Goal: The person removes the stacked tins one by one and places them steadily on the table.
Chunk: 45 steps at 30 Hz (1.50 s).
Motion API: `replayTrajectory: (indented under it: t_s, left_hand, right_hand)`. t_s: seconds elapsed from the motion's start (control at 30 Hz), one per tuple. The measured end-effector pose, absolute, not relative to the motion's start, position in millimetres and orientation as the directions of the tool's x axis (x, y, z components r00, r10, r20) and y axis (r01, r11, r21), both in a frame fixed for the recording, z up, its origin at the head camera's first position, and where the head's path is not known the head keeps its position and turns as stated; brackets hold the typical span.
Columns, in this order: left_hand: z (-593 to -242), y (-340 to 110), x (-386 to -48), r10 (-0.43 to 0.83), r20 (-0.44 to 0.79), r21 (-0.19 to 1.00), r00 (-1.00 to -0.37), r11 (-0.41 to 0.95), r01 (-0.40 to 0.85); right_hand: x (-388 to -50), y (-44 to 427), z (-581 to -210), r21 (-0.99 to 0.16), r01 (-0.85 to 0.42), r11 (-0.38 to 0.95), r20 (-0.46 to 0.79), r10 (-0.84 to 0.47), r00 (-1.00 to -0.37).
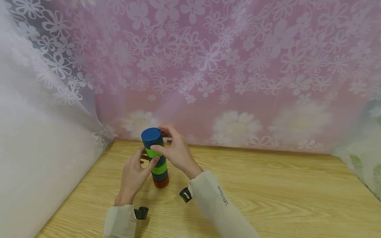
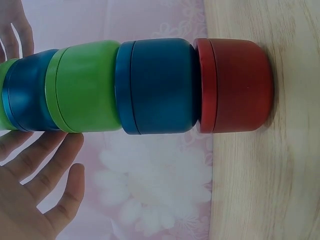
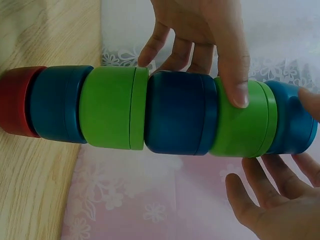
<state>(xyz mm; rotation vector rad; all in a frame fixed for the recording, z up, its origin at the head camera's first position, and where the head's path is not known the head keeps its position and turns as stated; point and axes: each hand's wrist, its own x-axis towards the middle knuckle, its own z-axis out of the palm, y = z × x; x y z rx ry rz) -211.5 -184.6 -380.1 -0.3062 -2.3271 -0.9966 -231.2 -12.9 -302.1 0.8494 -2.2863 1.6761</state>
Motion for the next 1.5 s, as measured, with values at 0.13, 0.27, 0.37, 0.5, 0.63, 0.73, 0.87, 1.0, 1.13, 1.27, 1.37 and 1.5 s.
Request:
replayTrajectory:
  t_s: [0.13,0.27,0.37,0.5,0.63,0.73,0.87,1.0,1.13,1.27,1.37,1.5]
  left_hand:
    - [-379.6,-184.4,-211.2,-0.016,0.591,0.59,-0.807,0.69,0.419]
    - [-379.8,-184.6,-211.5,-0.014,0.594,0.588,-0.804,0.69,0.423]
    - [-380.5,-184.5,-211.3,-0.015,0.596,0.584,-0.803,0.694,0.421]
    - [-380.6,-184.2,-211.1,-0.016,0.597,0.585,-0.802,0.693,0.422]
    - [-380.2,-184.4,-211.2,-0.022,0.591,0.596,-0.807,0.686,0.418]
    - [-379.9,-184.0,-211.2,-0.024,0.588,0.603,-0.809,0.679,0.418]
    - [-379.4,-183.3,-211.5,-0.024,0.59,0.606,-0.807,0.674,0.423]
    - [-379.1,-183.0,-211.0,-0.022,0.596,0.601,-0.803,0.676,0.427]
    - [-379.5,-183.2,-211.0,-0.02,0.596,0.599,-0.803,0.677,0.428]
    - [-379.4,-183.5,-211.2,-0.024,0.588,0.606,-0.809,0.675,0.421]
    - [-379.3,-183.4,-211.1,-0.024,0.586,0.607,-0.81,0.674,0.42]
    - [-379.7,-183.3,-210.7,-0.019,0.591,0.603,-0.807,0.675,0.425]
  right_hand:
    - [-231.1,-14.1,-302.0,-0.813,-0.544,0.208,0.465,-0.329,-0.822]
    - [-231.3,-16.4,-302.4,-0.798,-0.56,0.221,0.486,-0.315,-0.816]
    - [-230.9,-16.6,-303.3,-0.796,-0.568,0.21,0.5,-0.3,-0.812]
    - [-230.9,-13.3,-304.1,-0.807,-0.564,0.175,0.509,-0.279,-0.814]
    - [-231.2,-8.6,-303.5,-0.807,-0.57,0.154,0.521,-0.271,-0.81]
    - [-230.3,-4.1,-303.3,-0.808,-0.571,0.141,0.524,-0.269,-0.808]
    - [-229.2,2.1,-303.5,-0.811,-0.572,0.126,0.528,-0.263,-0.807]
    - [-227.6,7.6,-304.7,-0.803,-0.583,0.126,0.542,-0.255,-0.801]
    - [-224.7,12.8,-307.8,-0.791,-0.599,0.128,0.56,-0.243,-0.792]
    - [-222.9,17.5,-311.3,-0.788,-0.602,0.127,0.567,-0.231,-0.79]
    - [-222.4,21.1,-313.6,-0.786,-0.605,0.124,0.573,-0.222,-0.789]
    - [-221.8,25.8,-317.6,-0.789,-0.603,0.118,0.574,-0.207,-0.792]
